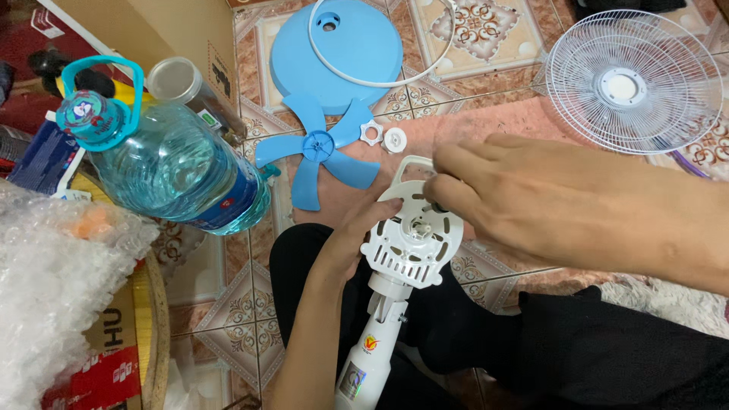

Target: The person assembles a white fan motor housing by attaching a white plastic cage and securing it with a screwdriver. They then insert a small metal pin into the center of the assembly.

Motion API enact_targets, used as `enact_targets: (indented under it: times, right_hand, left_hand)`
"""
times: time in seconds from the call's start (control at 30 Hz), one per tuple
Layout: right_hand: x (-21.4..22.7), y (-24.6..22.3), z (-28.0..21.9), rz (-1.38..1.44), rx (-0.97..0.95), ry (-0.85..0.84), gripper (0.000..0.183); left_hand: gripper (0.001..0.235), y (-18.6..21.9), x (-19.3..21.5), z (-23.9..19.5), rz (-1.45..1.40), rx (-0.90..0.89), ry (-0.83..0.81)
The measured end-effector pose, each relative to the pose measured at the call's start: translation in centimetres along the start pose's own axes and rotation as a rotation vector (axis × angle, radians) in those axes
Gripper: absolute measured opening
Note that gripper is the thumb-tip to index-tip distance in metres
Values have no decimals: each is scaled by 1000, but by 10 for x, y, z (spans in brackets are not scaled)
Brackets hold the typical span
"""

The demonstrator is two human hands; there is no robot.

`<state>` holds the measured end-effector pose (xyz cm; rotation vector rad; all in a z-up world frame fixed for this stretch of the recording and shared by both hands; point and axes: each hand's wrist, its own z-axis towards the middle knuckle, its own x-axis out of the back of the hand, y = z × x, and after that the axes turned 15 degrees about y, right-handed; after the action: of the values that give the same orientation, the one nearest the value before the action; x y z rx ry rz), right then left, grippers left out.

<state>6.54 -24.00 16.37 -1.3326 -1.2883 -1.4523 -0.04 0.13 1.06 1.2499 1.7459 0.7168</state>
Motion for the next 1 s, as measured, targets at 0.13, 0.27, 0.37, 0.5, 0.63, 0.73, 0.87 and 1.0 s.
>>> enact_targets:
  times: [0.13, 0.27, 0.37, 0.5, 0.63, 0.73, 0.87, 1.0]
  right_hand:
    - [2, 0, -1, -53, 88, -195, 57]
    - [11, -4, 9, 40, -129, -342, 9]
    - [-1, -8, 9, 22, -262, -301, 45]
    - [-12, -9, 7, -76, -230, -3, 59]
    - [12, -3, 11, -79, -94, -183, 22]
    - [7, 2, 6, -224, 194, -12, 29]
    - [-3, -2, 4, -145, 195, -57, 21]
    - [-20, -9, 3, -49, -225, -140, 62]
  left_hand:
    - [69, -6, 3, 3, -39, -4, -14]
    - [64, 0, -1, -1, 10, -40, -3]
    - [70, -2, -1, 1, 7, -38, -1]
    - [88, -5, 0, 3, 13, 27, 70]
    - [67, -3, 3, 0, -1, -57, -22]
    - [60, -7, 5, 2, 4, -69, -40]
    - [66, -9, 5, 4, -10, -19, 12]
    - [67, -8, 8, 4, 21, -22, 1]
